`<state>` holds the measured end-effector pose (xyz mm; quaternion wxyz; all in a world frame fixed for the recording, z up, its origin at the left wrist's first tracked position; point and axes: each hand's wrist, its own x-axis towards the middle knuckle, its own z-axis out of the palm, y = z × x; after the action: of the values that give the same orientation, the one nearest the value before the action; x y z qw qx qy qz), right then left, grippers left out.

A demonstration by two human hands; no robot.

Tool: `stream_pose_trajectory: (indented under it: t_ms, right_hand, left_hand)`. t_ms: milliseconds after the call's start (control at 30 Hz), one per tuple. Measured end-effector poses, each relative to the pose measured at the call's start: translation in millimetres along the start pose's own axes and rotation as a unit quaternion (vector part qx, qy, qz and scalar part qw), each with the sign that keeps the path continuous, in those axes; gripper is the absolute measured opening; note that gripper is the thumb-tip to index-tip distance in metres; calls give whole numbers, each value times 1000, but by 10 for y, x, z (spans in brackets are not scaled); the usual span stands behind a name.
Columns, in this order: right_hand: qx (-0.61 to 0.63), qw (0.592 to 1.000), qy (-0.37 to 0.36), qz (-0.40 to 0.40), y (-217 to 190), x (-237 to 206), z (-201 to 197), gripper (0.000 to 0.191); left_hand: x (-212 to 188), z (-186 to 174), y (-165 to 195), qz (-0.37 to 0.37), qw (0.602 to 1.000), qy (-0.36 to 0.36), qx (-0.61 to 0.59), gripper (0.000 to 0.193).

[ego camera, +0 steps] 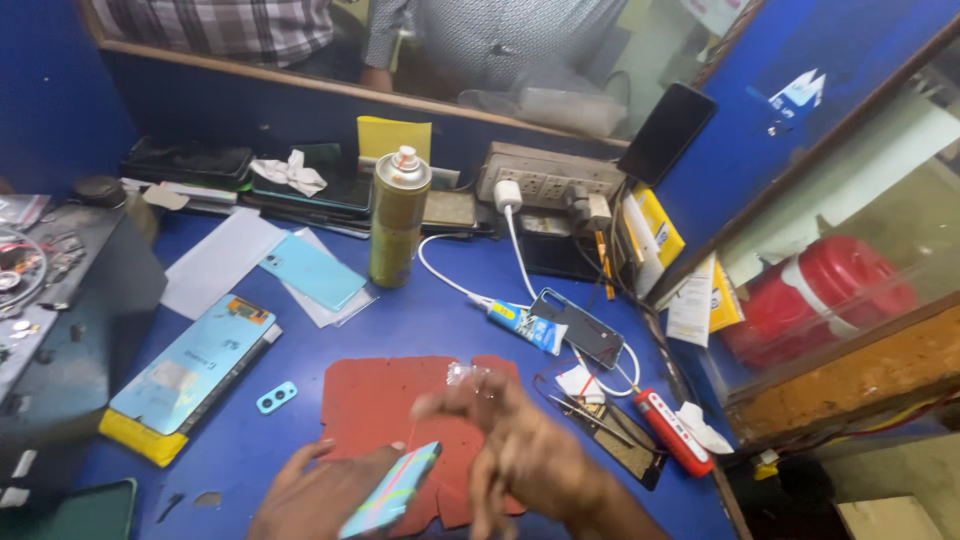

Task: The person applies adhesive to the frame of a disassembled smartphone, then places the back cover onto the frame and presses it into place. They secure the phone by wrapping multiple rubber bands around it to hold the cover while the adhesive sets.

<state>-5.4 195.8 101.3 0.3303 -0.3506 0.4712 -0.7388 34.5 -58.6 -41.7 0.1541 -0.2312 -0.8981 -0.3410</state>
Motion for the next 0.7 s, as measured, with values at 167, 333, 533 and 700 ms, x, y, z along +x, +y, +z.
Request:
stream_pose_trajectory:
  t_ms: [167,333,533,700]
  right_hand:
    - [-538,834,79,92,516,65,237,27]
    - [-365,850,311,219,611,-327,-348,27]
    - [346,906,243,-33,622,-456,-355,39]
    - [343,932,116,-25,332,-181,-86,27]
  left_hand:
    - [-25,6,91,-234,941,-181,162,63]
    - [54,-138,174,-380,826,-74,-410,48]
    - [-49,-454,563,-220,752,-21,-621,34]
    - [182,-692,867,-5,925,79,-371,19]
